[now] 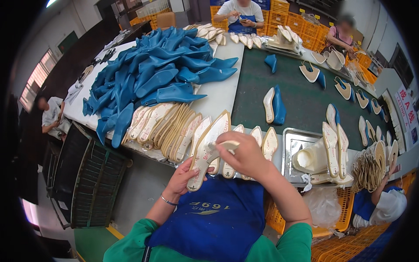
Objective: Applying glue to the edges of shoe insoles using a brush.
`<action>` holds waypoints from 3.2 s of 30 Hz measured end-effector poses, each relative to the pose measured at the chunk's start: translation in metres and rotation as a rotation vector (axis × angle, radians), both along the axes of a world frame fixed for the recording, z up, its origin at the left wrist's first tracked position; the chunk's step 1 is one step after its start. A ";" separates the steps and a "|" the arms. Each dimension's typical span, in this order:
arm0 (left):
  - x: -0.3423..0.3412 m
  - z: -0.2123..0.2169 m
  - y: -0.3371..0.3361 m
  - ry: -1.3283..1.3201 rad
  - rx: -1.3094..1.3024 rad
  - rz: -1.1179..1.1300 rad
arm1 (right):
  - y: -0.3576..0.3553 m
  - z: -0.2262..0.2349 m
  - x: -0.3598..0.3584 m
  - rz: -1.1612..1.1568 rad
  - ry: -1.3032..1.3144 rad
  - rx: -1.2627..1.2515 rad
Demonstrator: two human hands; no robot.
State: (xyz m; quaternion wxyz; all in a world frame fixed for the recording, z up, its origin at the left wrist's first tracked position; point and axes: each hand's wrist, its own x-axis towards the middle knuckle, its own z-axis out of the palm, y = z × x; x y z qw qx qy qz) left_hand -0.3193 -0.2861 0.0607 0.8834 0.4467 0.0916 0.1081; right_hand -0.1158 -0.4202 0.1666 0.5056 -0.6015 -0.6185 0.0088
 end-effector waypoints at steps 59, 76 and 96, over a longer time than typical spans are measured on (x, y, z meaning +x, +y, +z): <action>-0.001 0.012 -0.008 0.017 -0.151 0.045 | -0.013 -0.028 -0.022 -0.056 0.105 0.071; 0.013 0.005 -0.020 -0.069 -0.385 0.047 | -0.004 -0.031 -0.040 0.004 -0.174 0.081; 0.019 0.015 -0.032 0.079 0.014 0.182 | 0.023 -0.029 -0.009 -0.240 -0.032 0.031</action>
